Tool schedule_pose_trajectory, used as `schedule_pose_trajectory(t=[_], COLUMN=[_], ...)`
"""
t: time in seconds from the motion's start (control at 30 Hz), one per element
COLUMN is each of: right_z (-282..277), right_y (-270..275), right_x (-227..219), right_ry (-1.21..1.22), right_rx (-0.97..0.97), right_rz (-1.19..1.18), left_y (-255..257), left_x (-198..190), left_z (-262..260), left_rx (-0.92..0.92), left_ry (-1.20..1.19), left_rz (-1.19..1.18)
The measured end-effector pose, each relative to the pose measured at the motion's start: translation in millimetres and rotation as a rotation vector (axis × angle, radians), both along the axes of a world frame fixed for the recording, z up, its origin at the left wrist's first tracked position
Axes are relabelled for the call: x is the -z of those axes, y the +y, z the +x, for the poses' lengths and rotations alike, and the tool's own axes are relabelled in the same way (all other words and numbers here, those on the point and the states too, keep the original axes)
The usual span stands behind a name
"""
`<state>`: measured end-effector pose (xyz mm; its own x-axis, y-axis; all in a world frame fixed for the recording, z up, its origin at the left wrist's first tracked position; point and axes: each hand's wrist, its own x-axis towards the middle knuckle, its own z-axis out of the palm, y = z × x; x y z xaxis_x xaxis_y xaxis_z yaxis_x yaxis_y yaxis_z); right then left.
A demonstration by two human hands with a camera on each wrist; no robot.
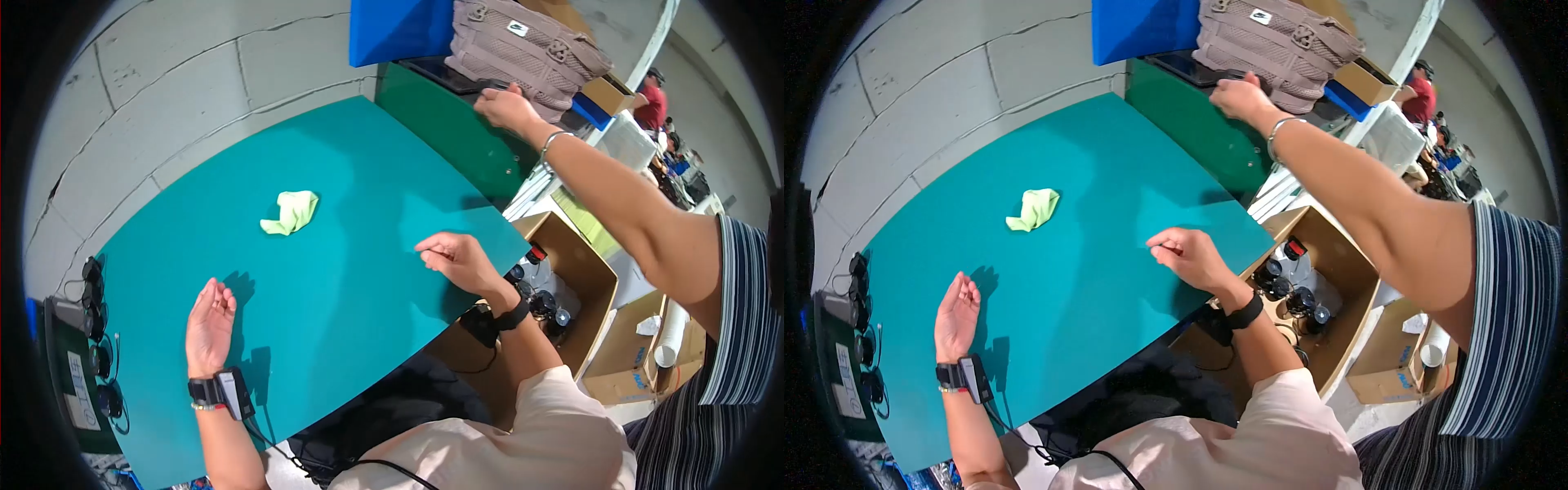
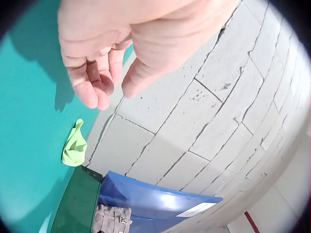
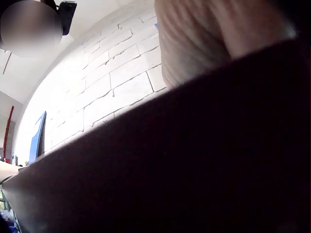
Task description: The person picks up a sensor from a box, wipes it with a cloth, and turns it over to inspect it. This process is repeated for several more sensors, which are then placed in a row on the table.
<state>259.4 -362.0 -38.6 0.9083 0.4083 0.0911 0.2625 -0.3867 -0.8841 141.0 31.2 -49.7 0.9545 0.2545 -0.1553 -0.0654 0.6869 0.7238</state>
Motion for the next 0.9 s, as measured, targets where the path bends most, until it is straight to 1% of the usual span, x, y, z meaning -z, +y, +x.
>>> schedule_pose_trajectory(t=[0.07, 0.13, 0.23, 0.3, 0.33, 0.37, 0.4, 0.43, 0.47, 0.53, 0.6, 0.63, 0.67, 0.73, 0.77, 0.8, 0.87, 0.9], right_z=[1, 1, 1, 4, 12, 9, 29, 30, 24, 29, 28, 45, 48, 52, 59, 64, 69, 67], right_y=[-2, -3, -9, -17, -22, -24, -33, -35, -26, -30, -23, -31, -25, -16, -15, -16, -11, -8], right_x=[2, 2, -1, -2, 1, -15, -17, -10, -21, -20, -28, -8, -14, -30, -31, -33, -38, -36], right_ry=[0.064, 0.066, 0.093, -0.027, -0.068, 0.170, 0.129, 0.173, 0.215, -0.153, -0.341, -0.423, -0.424, -0.465, -0.548, -0.552, -0.335, -0.396], right_rx=[-0.030, 0.002, -0.026, -0.046, -0.007, 0.101, -0.066, -0.024, 0.019, 0.117, 0.207, 0.117, 0.110, 0.220, 0.270, 0.271, 0.326, 0.327], right_rz=[0.130, 0.151, 0.183, 0.314, 0.418, 0.566, 0.630, 0.655, 0.682, 0.215, -0.140, -0.136, -0.132, -0.363, -0.468, -0.468, -0.511, -0.538], left_y=[-5, -9, -8, -7, -5, -2, 0, 1, 2, 2, 0, 0, 0, -1, -1, -1, -1, -1], left_x=[-5, -8, -6, -5, -3, -1, 1, 2, 3, 4, 3, 2, 2, 1, 1, 1, 0, 0], left_z=[2, 3, 2, 5, 2, 1, 1, 2, 3, 3, 2, 2, 1, 1, 2, 1, 1, 2], left_rx=[-0.032, -0.045, -0.070, -0.062, -0.062, -0.085, -0.044, -0.005, -0.031, -0.008, -0.028, -0.025, -0.032, -0.049, -0.049, -0.050, -0.051, -0.054], left_ry=[0.018, 0.031, 0.055, 0.042, 0.034, 0.043, 0.015, -0.016, -0.011, -0.028, -0.019, -0.030, -0.030, -0.005, -0.010, -0.005, -0.004, 0.002], left_rz=[0.040, 0.057, 0.078, 0.069, 0.062, 0.067, 0.056, 0.045, 0.051, 0.037, 0.033, 0.022, 0.025, 0.024, 0.023, 0.025, 0.026, 0.038])
